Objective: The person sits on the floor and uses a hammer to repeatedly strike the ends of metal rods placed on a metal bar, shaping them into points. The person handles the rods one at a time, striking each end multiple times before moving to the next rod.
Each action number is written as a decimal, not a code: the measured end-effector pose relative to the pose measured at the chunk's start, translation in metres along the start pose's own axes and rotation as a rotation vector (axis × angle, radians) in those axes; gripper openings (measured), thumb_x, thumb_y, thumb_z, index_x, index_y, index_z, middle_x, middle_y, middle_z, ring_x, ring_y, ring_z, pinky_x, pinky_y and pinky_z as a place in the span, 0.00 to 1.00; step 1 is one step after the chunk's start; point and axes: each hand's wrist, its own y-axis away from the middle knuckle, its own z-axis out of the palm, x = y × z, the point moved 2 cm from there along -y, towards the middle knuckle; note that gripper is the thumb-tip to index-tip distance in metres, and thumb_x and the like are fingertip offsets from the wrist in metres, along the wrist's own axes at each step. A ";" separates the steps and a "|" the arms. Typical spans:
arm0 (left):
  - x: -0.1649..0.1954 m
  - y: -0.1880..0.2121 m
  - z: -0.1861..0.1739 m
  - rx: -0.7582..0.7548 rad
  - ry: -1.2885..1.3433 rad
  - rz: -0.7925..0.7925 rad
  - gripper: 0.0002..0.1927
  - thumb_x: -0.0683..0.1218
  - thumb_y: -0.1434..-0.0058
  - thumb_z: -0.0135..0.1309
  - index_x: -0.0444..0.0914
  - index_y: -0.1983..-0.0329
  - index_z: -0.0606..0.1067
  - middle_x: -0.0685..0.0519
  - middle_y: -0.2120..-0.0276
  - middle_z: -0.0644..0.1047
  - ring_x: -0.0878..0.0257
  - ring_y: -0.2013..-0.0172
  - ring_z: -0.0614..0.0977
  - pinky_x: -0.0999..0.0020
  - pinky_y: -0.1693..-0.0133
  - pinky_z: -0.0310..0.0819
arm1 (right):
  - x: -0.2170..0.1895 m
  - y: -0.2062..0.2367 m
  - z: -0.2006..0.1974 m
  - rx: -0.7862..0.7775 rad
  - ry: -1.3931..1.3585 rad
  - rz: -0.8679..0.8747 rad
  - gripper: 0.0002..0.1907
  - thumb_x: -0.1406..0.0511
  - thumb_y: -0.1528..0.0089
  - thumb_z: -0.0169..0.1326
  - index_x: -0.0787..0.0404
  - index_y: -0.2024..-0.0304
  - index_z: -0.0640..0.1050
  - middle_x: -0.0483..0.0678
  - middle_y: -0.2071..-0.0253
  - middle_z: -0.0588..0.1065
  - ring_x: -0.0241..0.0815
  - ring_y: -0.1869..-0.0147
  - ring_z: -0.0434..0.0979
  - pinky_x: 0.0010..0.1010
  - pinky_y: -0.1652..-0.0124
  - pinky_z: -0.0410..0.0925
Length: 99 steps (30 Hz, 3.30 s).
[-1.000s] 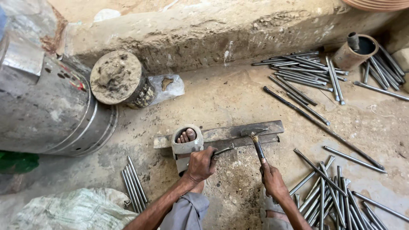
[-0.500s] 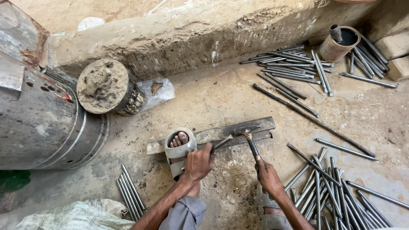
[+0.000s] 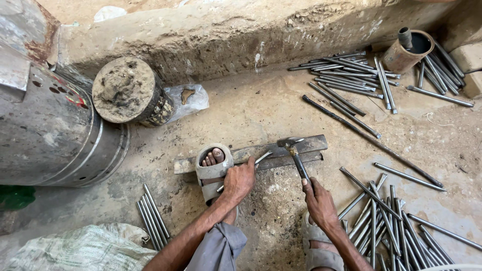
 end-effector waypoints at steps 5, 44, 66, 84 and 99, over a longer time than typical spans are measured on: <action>0.004 0.001 -0.008 0.103 -0.010 0.025 0.09 0.42 0.34 0.47 0.33 0.53 0.72 0.52 0.84 0.74 0.63 0.86 0.76 0.61 0.86 0.72 | -0.007 0.001 0.007 -0.088 0.175 0.062 0.32 0.43 0.32 0.32 0.56 0.39 0.70 0.47 0.81 0.69 0.34 0.86 0.59 0.31 0.88 0.62; 0.011 -0.005 -0.024 0.057 0.020 -0.010 0.06 0.39 0.34 0.46 0.31 0.58 0.71 0.46 0.83 0.78 0.53 0.81 0.84 0.56 0.81 0.78 | -0.053 0.023 -0.027 -0.195 0.285 0.082 0.21 0.51 0.28 0.36 0.58 0.47 0.69 0.55 0.83 0.73 0.50 0.84 0.73 0.45 0.83 0.67; 0.005 0.014 -0.009 0.241 0.232 0.145 0.12 0.47 0.26 0.39 0.33 0.52 0.69 0.59 0.88 0.64 0.71 0.91 0.62 0.68 0.94 0.56 | 0.050 -0.026 0.018 -0.074 -0.072 0.146 0.31 0.47 0.27 0.31 0.63 0.61 0.74 0.46 0.77 0.67 0.39 0.78 0.65 0.39 0.77 0.67; 0.001 0.051 -0.071 0.473 0.456 0.289 0.08 0.45 0.32 0.51 0.34 0.63 0.71 0.46 0.83 0.73 0.50 0.82 0.79 0.54 0.80 0.72 | 0.053 -0.031 0.027 -0.052 -0.086 0.160 0.33 0.44 0.27 0.30 0.60 0.65 0.75 0.43 0.79 0.65 0.36 0.78 0.63 0.33 0.77 0.64; 0.010 0.005 -0.016 0.011 0.413 -0.055 0.14 0.52 0.25 0.41 0.35 0.52 0.67 0.59 0.84 0.65 0.73 0.89 0.60 0.71 0.91 0.58 | 0.055 -0.029 0.029 -0.047 -0.113 0.119 0.31 0.45 0.27 0.30 0.59 0.65 0.74 0.40 0.79 0.63 0.34 0.80 0.61 0.31 0.81 0.63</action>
